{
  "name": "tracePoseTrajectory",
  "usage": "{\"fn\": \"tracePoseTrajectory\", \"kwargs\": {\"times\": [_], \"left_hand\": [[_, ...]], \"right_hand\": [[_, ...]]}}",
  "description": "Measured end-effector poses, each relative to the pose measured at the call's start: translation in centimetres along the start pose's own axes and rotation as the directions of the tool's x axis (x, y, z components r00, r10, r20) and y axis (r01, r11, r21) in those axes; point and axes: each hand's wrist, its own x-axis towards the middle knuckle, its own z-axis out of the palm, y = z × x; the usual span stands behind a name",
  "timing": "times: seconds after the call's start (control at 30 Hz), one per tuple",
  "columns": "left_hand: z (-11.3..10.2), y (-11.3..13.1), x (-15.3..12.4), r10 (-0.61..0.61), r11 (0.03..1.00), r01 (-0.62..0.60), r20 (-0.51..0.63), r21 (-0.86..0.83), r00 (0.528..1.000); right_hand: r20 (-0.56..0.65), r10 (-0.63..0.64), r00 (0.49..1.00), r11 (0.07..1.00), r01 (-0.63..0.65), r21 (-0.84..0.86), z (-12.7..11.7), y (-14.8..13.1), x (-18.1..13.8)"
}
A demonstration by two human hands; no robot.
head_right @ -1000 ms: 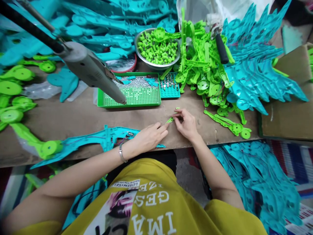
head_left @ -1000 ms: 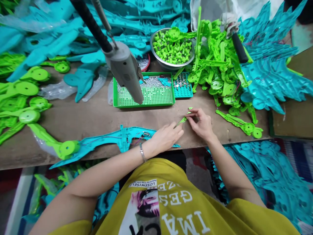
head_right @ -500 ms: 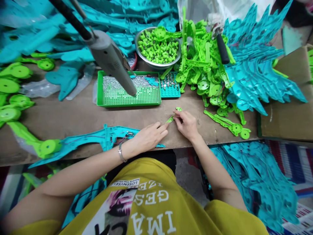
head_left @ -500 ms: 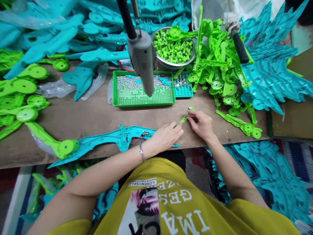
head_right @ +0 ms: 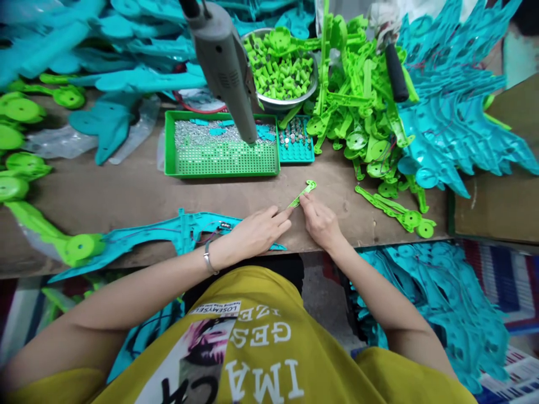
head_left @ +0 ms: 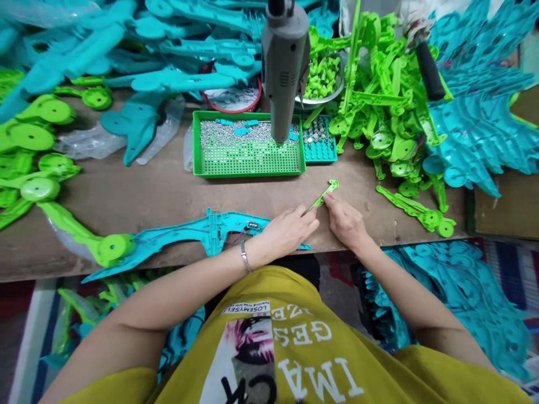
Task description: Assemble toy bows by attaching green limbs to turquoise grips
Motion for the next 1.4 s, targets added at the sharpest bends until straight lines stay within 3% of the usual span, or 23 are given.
{"fn": "tracePoseTrajectory", "kwargs": {"times": [0.17, 0.3, 0.4, 0.47, 0.57, 0.63, 0.73, 0.93, 1.2, 1.3, 1.4], "left_hand": [[-0.7, 0.3, -0.4, -0.034, 0.997, 0.035, -0.010, 0.072, 0.999], [-2.0, 1.1, -2.1, -0.143, 0.984, 0.147, -0.053, 0.095, 0.988], [-2.1, 2.3, -3.8, -0.288, 0.956, 0.293, -0.156, 0.008, 0.945], [-1.4, 3.6, -4.5, -0.401, 0.916, 0.392, -0.242, -0.085, 0.884], [0.4, 5.8, -4.4, -0.512, 0.859, 0.486, -0.314, -0.162, 0.800], [1.4, 6.9, -3.5, -0.547, 0.836, 0.524, -0.312, -0.162, 0.777], [2.0, 7.6, -1.9, -0.608, 0.793, 0.587, -0.257, -0.161, 0.751], [1.4, 7.6, -0.4, -0.663, 0.748, 0.641, -0.176, -0.172, 0.727], [-0.2, 5.8, -2.3, -0.712, 0.697, 0.687, -0.091, -0.207, 0.696], [-0.4, 4.5, -3.1, -0.725, 0.688, 0.696, -0.133, -0.208, 0.676], [0.0, 3.6, -3.6, -0.682, 0.731, 0.652, -0.200, -0.201, 0.703]], "right_hand": [[-0.029, 0.136, 0.990, 0.980, -0.130, 0.150, -1.1, 0.0, 0.9], [-0.056, 0.227, 0.972, 0.943, -0.206, 0.261, -2.1, -0.2, 1.6], [-0.096, 0.204, 0.974, 0.956, -0.177, 0.232, -2.7, -1.0, 1.9], [-0.094, 0.174, 0.980, 0.963, -0.149, 0.225, -3.0, -2.1, 2.1], [0.023, 0.170, 0.985, 0.923, -0.167, 0.346, -2.6, -3.8, 2.6], [0.131, 0.170, 0.977, 0.885, -0.210, 0.415, -1.9, -4.4, 3.0], [0.242, 0.152, 0.958, 0.896, -0.237, 0.375, -0.9, -4.4, 3.6], [0.333, 0.100, 0.938, 0.888, -0.235, 0.396, -0.6, -3.2, 4.4], [0.372, 0.109, 0.922, 0.890, -0.257, 0.377, -0.7, -3.3, 4.7], [0.377, 0.128, 0.917, 0.898, -0.269, 0.349, -0.7, -3.5, 4.8], [0.380, 0.146, 0.913, 0.901, -0.281, 0.331, -0.9, -3.7, 4.9]]}}
